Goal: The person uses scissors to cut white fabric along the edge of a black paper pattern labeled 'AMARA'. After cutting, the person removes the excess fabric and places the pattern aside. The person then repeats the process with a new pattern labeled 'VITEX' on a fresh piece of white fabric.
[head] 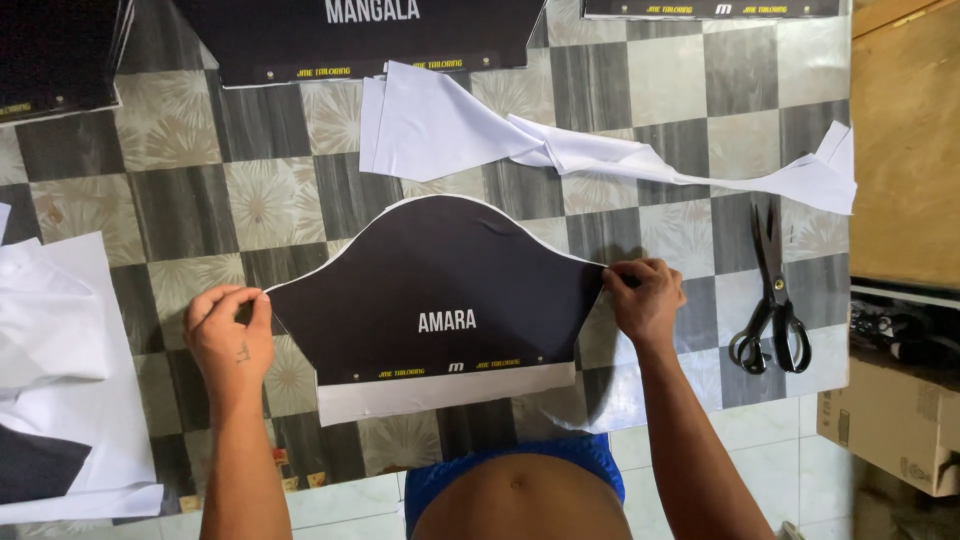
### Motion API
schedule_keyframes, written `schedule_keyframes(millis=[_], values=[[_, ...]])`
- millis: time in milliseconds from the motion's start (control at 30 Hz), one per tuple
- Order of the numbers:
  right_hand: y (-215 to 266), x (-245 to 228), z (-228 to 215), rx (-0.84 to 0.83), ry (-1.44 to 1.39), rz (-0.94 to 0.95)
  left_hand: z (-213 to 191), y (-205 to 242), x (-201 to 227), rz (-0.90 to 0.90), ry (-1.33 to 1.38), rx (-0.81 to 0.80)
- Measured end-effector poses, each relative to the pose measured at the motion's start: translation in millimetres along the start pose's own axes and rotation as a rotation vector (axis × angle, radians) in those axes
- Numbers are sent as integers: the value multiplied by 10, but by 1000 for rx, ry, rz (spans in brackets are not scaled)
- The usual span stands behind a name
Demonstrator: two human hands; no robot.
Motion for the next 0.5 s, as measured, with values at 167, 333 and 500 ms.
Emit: schedule_keyframes(millis=[167,333,500], values=[[-3,28,32,-1,7,-18,9,-5,-14,15,13,0],[-27,-109,-97,33,30,-89,-36,-49,39,53,7,1],[-96,108,74,-10,-39,-166,-59,-96,99,28,48,47]])
Point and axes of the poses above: each hand's wrist, its own y-axis away from the middle knuckle, its own z-axis out of the palm, x = y × z, the point moved 6 cm from there along -y, towards the middle knuckle, and after that the axes turned 12 degrees about x, right-handed, at the moved point
